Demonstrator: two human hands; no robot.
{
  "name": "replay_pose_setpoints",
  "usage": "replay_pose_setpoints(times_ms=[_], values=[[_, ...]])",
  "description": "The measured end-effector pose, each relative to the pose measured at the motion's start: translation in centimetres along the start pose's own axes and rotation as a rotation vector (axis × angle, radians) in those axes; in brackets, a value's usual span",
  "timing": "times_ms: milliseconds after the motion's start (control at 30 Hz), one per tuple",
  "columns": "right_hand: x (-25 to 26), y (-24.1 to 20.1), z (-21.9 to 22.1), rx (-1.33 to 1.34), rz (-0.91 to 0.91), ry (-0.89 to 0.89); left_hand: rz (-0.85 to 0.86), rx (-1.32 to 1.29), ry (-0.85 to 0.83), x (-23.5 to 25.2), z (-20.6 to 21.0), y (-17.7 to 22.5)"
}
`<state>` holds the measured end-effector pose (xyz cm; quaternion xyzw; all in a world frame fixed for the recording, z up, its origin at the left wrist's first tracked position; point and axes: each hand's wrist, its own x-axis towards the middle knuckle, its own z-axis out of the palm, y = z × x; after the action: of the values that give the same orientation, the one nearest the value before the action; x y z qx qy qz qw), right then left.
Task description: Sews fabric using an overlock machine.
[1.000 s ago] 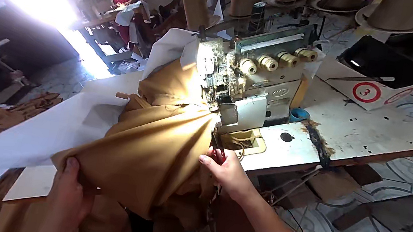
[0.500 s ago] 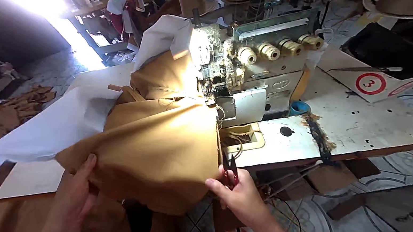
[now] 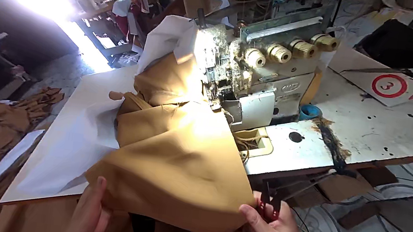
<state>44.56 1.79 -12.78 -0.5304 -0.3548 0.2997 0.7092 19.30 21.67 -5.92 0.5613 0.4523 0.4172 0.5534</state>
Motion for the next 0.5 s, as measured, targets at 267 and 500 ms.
replay_pose_setpoints(times_ms=[267,500], values=[[2.4,1.0,2.0,-0.058,-0.003,0.004,0.130,0.058,-0.011,3.9,0.4,0.8],[7.9,-0.2,3.6,0.001,0.116,0.011,0.148,0.322,-0.033,12.3,2.7,3.5]])
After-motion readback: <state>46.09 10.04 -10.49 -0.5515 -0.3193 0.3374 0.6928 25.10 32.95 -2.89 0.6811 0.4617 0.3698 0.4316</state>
